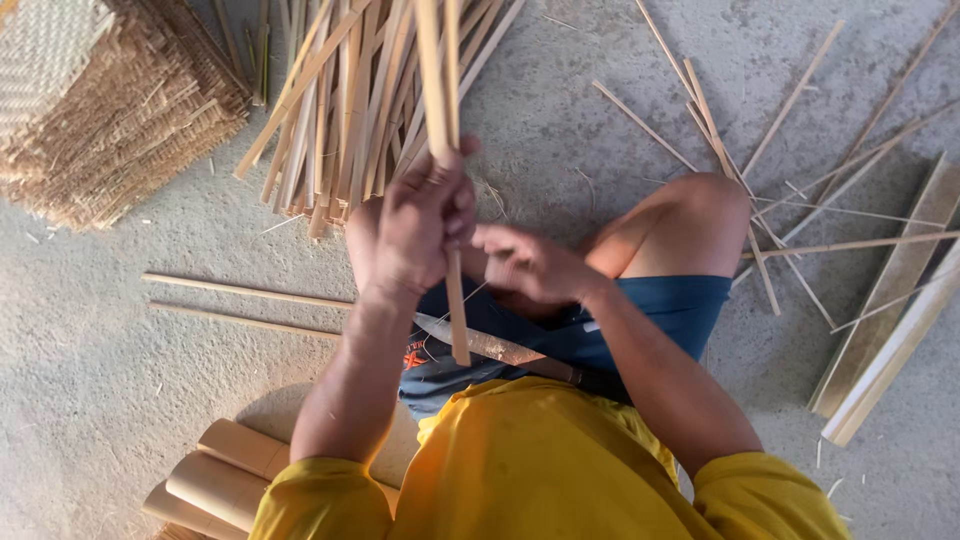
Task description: The person sits on the floor and splits bamboo poles into thin strips using a knife, then trims the nodes off the strips and places finished strips onto a growing pile beside them.
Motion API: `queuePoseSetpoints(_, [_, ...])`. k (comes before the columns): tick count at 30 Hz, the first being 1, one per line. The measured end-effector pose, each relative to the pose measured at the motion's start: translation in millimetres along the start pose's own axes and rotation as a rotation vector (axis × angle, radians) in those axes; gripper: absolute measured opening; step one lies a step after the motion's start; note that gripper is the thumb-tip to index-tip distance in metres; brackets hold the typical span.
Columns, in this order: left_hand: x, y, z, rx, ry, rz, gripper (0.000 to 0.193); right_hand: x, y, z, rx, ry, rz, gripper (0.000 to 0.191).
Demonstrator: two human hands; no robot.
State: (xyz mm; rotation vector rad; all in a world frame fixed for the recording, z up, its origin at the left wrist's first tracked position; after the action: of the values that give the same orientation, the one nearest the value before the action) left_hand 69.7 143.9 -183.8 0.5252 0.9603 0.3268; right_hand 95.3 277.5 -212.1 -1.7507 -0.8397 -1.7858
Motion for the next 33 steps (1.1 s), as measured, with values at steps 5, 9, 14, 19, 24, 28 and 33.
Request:
queuePoseSetpoints(5, [-86, -3, 24, -0.101, 0.219, -0.085, 0.043, -27, 45, 0, 0.229, 0.129, 0.850, 0.033])
queuePoseSetpoints(9, [-145, -25, 37, -0.234, 0.440, -0.481, 0.031, -19, 36, -5, 0.107, 0.011, 0.950, 0.014])
queuePoseSetpoints(14, [-167, -72, 4, -0.454, 0.520, -0.837, 0.021, 40, -67, 36, -0.614, -0.343, 0.474, 0.014])
queuePoseSetpoints(19, [-176, -88, -28, -0.634, 0.797, -1.373, 0.090, 59, -175, 149, -1.370, -0.324, -0.060, 0.030])
queuePoseSetpoints(24, [-130, -160, -11, -0.918, 0.349, -1.285, 0.098, 34, -139, 205, -1.463, 0.002, 0.286, 0.018])
queuePoseSetpoints(28, [-91, -219, 45, -1.124, 0.301, -1.131, 0.082, 6, -56, 154, -0.838, 0.161, 0.686, 0.023])
queuePoseSetpoints(33, [-33, -297, 120, -1.330, 0.152, -1.080, 0.085, -38, 37, 76, -0.149, 0.322, 0.578, 0.051])
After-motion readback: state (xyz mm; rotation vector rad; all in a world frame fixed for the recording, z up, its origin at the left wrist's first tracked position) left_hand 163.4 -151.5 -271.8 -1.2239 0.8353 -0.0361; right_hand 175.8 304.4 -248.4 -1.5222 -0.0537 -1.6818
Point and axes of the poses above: each hand's wrist, its own z-axis away from the middle knuckle, its own y-axis out of the palm, x = y × z, the point moved 6 cm from there along -z, towards the middle knuckle, and after that the axes turned 7 degrees about -y, right-handed, at the moved point
